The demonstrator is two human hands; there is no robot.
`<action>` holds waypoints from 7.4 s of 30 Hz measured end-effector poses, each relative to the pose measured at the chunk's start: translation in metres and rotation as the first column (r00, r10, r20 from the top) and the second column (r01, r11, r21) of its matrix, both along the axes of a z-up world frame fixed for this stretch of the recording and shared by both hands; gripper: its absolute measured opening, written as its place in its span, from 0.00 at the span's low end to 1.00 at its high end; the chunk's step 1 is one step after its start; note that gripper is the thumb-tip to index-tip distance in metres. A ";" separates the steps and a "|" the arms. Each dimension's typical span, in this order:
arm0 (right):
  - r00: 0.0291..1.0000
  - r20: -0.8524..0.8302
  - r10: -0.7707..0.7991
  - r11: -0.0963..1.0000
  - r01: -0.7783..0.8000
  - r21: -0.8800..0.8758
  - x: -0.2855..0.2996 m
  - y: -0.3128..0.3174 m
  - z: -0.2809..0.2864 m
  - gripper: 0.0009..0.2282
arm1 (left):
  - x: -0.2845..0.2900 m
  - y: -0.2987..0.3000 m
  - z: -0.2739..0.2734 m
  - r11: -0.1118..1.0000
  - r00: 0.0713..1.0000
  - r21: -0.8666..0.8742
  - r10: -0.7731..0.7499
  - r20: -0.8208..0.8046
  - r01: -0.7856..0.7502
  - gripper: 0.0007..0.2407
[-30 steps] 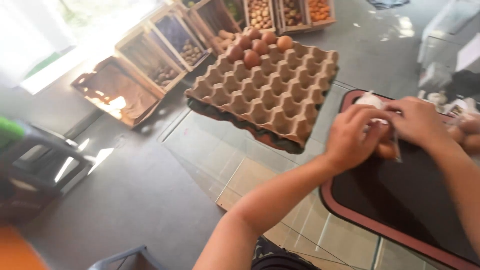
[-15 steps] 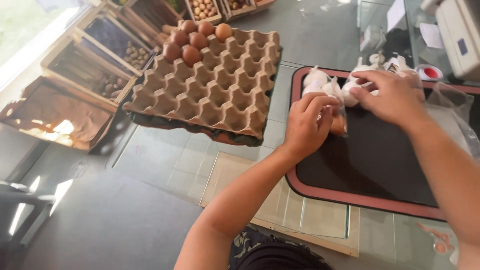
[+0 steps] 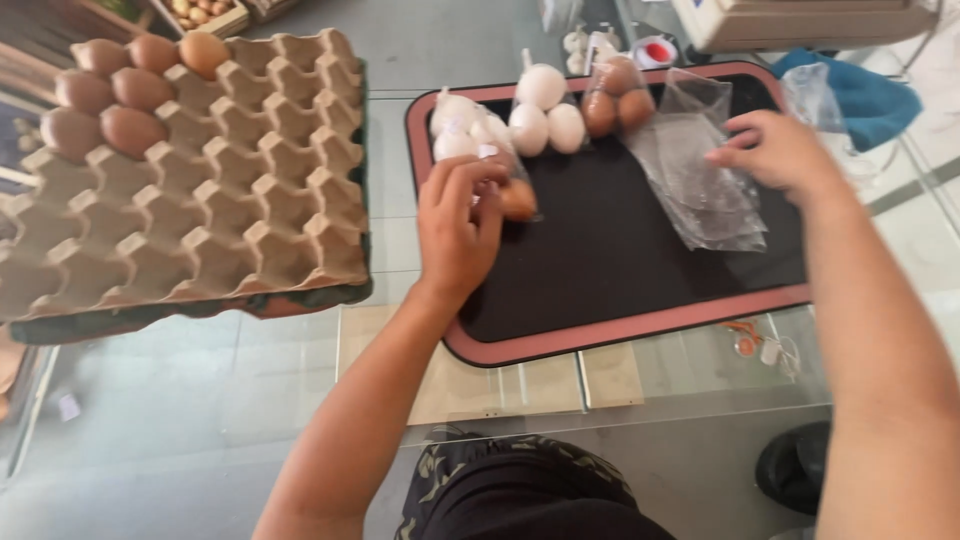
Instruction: Transferring eggs from a large cardboard tray into small plastic bags and tying the bags closed.
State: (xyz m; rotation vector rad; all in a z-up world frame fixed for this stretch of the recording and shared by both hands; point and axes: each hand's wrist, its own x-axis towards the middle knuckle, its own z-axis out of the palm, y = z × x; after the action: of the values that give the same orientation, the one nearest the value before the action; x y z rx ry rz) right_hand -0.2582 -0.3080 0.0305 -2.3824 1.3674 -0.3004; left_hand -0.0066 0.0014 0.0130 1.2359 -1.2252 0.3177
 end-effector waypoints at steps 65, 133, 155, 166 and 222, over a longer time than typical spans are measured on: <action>0.056 0.972 0.229 -0.007 -0.998 0.059 0.053 0.200 0.066 0.12 | -0.041 0.072 0.090 0.291 0.409 0.291 -0.718 -0.564 0.911 0.37; 0.467 -0.106 0.878 0.395 -0.830 -0.393 0.353 0.219 0.133 0.16 | 0.028 0.070 0.003 0.842 0.626 0.195 -0.200 -0.753 0.503 0.19; 0.731 -0.399 0.554 0.807 -0.589 0.041 0.180 0.236 0.043 0.21 | 0.018 0.061 -0.022 0.811 0.986 0.568 -0.062 -0.156 0.141 0.38; 0.622 -0.633 0.461 0.493 -0.773 -0.400 0.189 0.231 0.041 0.11 | 0.021 0.055 -0.033 0.803 0.996 0.595 0.025 -0.081 0.028 0.32; 0.738 0.082 0.670 0.727 -0.674 0.129 0.180 0.220 0.045 0.19 | 0.018 0.059 -0.035 0.821 0.966 0.556 0.022 -0.258 0.129 0.30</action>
State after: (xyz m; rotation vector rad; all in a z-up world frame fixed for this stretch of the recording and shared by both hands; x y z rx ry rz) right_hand -0.0782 -0.0885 0.0759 -2.5335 0.4031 -0.0192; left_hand 0.0118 0.0605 -0.0216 1.6910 -1.1619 -0.2766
